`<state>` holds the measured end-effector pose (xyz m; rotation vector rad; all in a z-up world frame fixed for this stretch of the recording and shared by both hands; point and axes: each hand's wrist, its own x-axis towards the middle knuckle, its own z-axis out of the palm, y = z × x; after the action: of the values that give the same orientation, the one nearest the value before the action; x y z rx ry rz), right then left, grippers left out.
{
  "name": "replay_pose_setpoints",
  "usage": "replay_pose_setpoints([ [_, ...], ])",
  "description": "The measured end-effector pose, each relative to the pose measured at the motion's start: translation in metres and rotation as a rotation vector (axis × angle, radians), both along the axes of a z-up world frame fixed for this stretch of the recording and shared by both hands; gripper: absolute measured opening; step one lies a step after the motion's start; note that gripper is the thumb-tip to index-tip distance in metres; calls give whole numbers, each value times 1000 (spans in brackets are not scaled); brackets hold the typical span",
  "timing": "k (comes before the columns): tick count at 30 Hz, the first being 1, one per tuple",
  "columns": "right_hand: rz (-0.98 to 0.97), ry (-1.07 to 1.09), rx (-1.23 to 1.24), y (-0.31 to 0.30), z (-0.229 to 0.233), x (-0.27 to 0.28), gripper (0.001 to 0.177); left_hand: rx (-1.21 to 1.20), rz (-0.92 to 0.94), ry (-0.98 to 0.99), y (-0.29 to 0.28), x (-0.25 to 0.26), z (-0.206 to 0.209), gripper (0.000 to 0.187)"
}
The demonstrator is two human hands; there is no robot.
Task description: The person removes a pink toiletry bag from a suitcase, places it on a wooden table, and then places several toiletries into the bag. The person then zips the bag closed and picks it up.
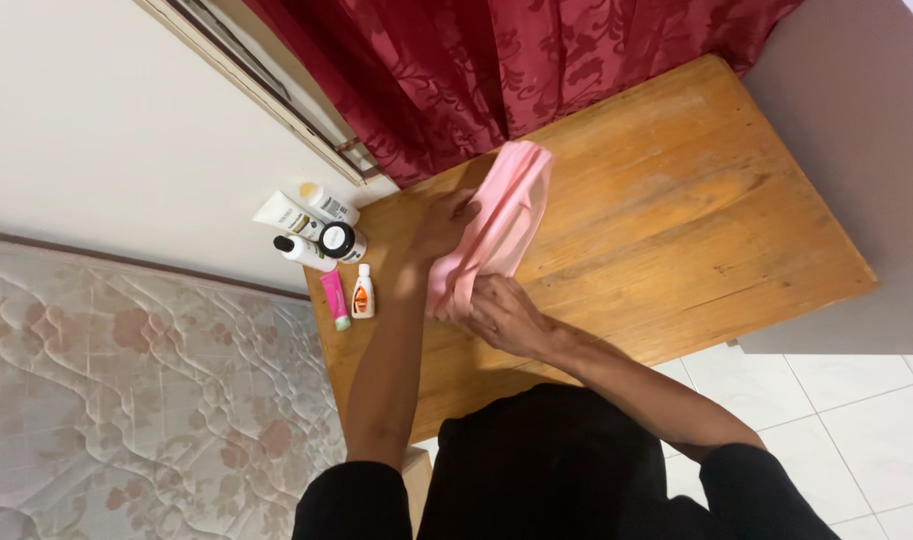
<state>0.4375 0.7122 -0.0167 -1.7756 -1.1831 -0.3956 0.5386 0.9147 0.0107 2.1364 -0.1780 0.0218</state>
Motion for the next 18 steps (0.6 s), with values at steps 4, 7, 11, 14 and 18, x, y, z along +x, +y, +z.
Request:
replay_pose_setpoints([
  [4, -125, -95, 94, -11, -19, 17, 31, 87, -117, 50, -19, 17, 13, 31],
  [7, -175, 104, 263, -27, -15, 49, 14, 107, -257, -42, -35, 35, 24, 36],
  [11, -569, -155, 163, -62, 12, 79, 29, 96, -324, 42, -61, 52, 37, 37],
  [14, -530, -66, -52, -67, 34, 96, 27, 141, -252, 44, -69, 50, 42, 37],
  [18, -519, -87, -369, -64, 50, 108, 26, 328, -39, -452, -52, 26, 30, 41],
])
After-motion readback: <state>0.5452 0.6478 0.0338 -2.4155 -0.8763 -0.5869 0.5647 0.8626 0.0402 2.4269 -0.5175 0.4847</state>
